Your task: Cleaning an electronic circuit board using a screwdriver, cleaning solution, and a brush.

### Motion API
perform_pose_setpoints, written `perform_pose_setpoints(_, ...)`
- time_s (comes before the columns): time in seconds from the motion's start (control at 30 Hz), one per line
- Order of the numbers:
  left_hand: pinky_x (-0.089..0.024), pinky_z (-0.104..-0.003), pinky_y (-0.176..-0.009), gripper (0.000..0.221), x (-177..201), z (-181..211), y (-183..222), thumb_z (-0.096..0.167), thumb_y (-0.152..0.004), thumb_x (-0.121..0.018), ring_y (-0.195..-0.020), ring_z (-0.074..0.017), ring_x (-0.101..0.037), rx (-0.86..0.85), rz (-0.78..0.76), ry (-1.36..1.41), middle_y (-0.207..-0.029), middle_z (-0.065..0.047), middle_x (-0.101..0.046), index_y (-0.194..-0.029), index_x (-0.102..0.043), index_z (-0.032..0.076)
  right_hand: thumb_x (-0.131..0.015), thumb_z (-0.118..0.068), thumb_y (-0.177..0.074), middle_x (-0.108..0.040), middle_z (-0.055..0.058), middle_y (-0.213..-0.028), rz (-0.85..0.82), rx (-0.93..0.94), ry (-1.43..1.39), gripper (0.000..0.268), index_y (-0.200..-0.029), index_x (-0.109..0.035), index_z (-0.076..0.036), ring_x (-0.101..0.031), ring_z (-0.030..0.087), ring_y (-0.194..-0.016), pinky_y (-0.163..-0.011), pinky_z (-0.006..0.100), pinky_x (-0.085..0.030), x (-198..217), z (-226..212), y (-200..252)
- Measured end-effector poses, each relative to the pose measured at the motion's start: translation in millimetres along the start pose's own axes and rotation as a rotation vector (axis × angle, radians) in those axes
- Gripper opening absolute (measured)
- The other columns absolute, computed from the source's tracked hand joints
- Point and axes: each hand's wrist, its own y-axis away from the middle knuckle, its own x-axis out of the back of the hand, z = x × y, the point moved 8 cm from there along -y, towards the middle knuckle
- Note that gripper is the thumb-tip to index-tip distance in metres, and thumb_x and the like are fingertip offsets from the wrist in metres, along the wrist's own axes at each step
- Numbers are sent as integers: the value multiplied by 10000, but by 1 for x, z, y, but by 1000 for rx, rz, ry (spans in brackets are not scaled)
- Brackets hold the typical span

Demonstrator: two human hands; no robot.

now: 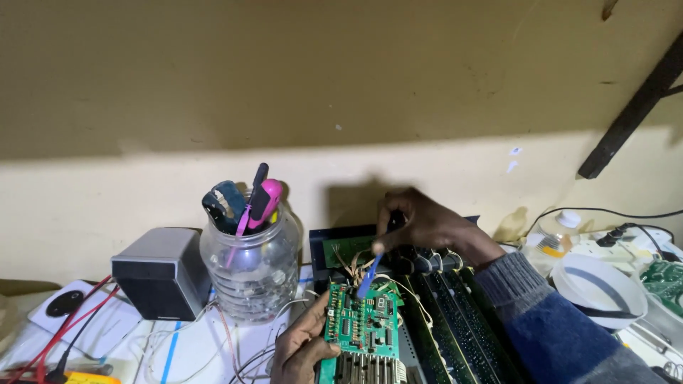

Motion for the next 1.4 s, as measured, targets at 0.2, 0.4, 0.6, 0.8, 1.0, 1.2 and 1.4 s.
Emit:
perform_pose_setpoints(0.2,-359,-491,-1217,958,-3,10,7,66,-637,-638,-1583,-292,-311,37,37,22,-1679,-36,-424,-1574,-482,192,-916,-283,-681,-718,25,-1120,26,-39,86,269,-779,-703,-152,-639,245,-1247,-1093,485,-475,5,-14,8)
perform_pose_setpoints(0.4,-340,-529,-1226,972,-9,25,18,101,-596,-632,-1549,-324,-404,10,58,-49,-1660,-26,-483,-1556,-519,195,-948,-296,-669,-706,12,-779,174,323,66,271,-710,-722,-152,-642,150,-739,-642,302,-477,23,-14,-1)
perform_pose_setpoints(0.6,-385,-540,-1207,973,-7,13,9,85,-630,-640,-1567,-317,-352,114,47,-47,-1682,13,-439,-1572,-502,283,-870,-364,-707,-757,23,-1062,-62,62,57,269,-850,-737,-180,-686,232,-1094,-1098,541,-441,-8,-6,-1)
perform_pose_setpoints(0.8,-482,-360,-1046,892,-13,14,10,-54,-725,-608,-1303,-284,-717,150,-33,178,-1528,-160,-697,-1589,-490,132,-914,-388,-599,-742,36,-1044,-54,9,-57,345,-775,-714,-169,-671,237,-1101,-987,486,-513,-17,-8,-5)
perform_pose_setpoints(1.0,-607,-454,-953,929,-13,21,10,-88,-609,-628,-1287,-349,-730,-13,33,263,-1452,-235,-725,-1526,-562,53,-807,-33,-774,-742,3,-738,213,320,-72,121,-748,-722,-116,-642,100,-708,-648,255,-517,16,-18,-6)
perform_pose_setpoints(1.2,-427,-357,-1168,843,-15,40,35,6,-669,-589,-1524,-112,-529,156,180,44,-1528,18,-723,-1490,-666,180,-610,-328,-988,-642,-38,-680,-287,147,-227,274,-1050,-832,-178,-437,96,-557,-489,240,-298,-56,4,15)
perform_pose_setpoints(1.4,-614,-439,-1001,961,-10,14,8,-11,-563,-647,-1332,-296,-701,-50,0,188,-1502,-158,-699,-1517,-561,70,-684,-239,-905,-816,60,-1151,-305,182,-430,183,-1002,-819,-163,-720,213,-1023,-789,340,-562,-61,-4,41)
